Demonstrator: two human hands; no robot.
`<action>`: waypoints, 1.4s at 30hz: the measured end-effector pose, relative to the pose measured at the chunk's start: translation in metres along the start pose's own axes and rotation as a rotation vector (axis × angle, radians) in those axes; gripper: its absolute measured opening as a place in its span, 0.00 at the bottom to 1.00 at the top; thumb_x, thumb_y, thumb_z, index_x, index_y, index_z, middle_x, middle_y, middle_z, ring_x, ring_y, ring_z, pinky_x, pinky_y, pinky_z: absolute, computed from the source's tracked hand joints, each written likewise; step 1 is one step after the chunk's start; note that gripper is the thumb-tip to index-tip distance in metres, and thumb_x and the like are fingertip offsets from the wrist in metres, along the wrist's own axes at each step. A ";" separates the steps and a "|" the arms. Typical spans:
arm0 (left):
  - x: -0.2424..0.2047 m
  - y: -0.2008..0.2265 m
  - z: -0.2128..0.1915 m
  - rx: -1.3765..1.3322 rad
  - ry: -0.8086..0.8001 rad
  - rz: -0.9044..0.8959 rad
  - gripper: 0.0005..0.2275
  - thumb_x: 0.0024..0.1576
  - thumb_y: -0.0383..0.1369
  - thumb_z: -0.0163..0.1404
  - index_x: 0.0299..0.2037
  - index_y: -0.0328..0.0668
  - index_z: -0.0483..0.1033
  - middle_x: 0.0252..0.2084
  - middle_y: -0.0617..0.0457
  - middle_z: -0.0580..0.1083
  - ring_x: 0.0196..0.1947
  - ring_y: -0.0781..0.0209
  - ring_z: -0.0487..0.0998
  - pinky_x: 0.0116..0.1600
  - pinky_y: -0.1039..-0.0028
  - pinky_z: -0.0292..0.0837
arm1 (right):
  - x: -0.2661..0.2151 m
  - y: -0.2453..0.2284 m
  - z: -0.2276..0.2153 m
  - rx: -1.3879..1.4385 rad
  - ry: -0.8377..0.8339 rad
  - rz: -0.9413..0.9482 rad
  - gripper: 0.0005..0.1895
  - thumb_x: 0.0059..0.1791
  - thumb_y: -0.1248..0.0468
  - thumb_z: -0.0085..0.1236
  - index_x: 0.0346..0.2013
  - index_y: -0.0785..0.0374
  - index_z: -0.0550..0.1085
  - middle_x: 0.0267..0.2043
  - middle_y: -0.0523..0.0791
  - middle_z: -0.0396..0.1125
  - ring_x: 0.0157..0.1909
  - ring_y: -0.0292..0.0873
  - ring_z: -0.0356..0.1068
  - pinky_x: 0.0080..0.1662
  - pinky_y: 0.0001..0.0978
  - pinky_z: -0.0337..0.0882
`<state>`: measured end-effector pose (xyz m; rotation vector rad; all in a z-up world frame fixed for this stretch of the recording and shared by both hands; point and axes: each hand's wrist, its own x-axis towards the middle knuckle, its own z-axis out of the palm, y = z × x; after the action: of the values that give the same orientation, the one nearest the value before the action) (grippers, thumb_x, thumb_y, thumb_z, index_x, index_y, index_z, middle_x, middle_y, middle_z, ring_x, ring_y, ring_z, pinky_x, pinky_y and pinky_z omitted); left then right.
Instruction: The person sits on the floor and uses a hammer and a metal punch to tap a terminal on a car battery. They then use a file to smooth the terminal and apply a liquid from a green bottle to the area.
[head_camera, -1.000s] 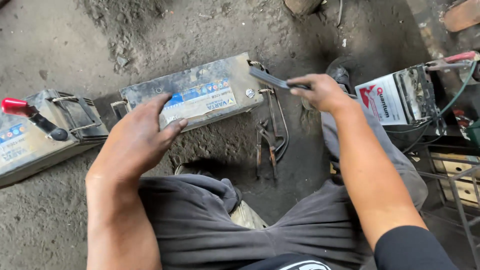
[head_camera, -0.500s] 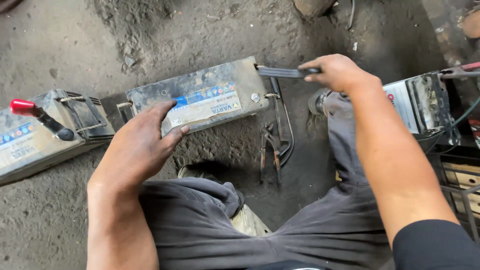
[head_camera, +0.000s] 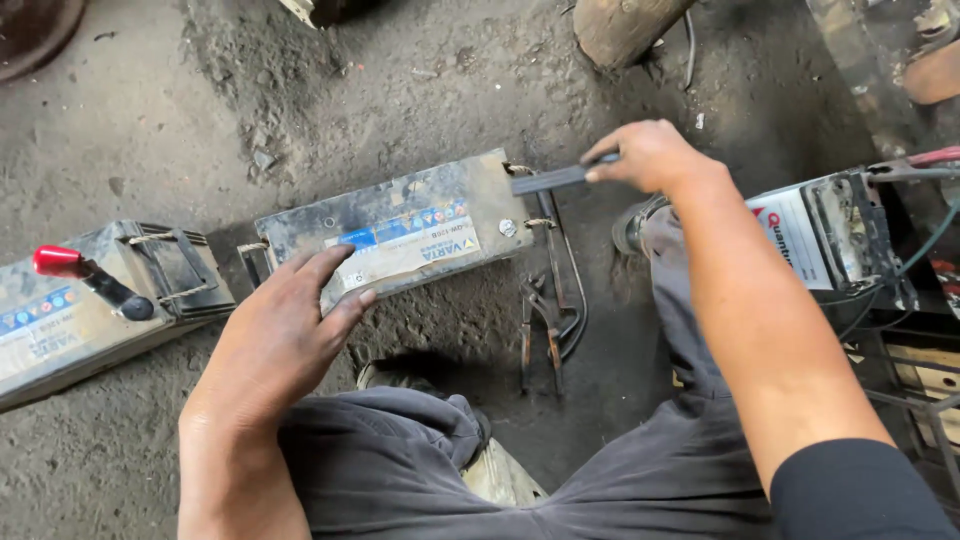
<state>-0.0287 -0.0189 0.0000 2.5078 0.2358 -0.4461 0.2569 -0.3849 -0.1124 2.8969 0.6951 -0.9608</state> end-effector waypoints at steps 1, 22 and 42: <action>0.003 0.005 0.000 0.002 0.002 0.003 0.28 0.59 0.49 0.47 0.67 0.45 0.67 0.66 0.45 0.70 0.66 0.48 0.67 0.67 0.61 0.58 | -0.001 -0.020 0.017 0.001 0.004 0.001 0.20 0.46 0.42 0.62 0.51 0.37 0.81 0.53 0.42 0.76 0.59 0.46 0.71 0.59 0.39 0.60; 0.009 0.030 -0.005 -0.034 0.023 0.056 0.27 0.60 0.48 0.48 0.66 0.41 0.69 0.63 0.44 0.71 0.62 0.45 0.70 0.65 0.59 0.60 | -0.003 -0.105 0.026 0.320 -0.130 -0.179 0.08 0.54 0.54 0.58 0.44 0.41 0.83 0.36 0.33 0.77 0.27 0.32 0.65 0.70 0.41 0.49; 0.003 0.037 0.006 0.008 0.082 0.182 0.25 0.61 0.47 0.49 0.64 0.42 0.70 0.58 0.42 0.73 0.55 0.39 0.74 0.56 0.52 0.67 | -0.098 -0.096 0.221 0.288 0.221 0.043 0.31 0.52 0.60 0.42 0.73 0.49 0.59 0.42 0.58 0.62 0.36 0.73 0.66 0.39 0.64 0.65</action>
<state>-0.0178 -0.0526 0.0134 2.5298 0.0368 -0.2715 0.0217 -0.3704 -0.2235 3.2934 0.5387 -0.8040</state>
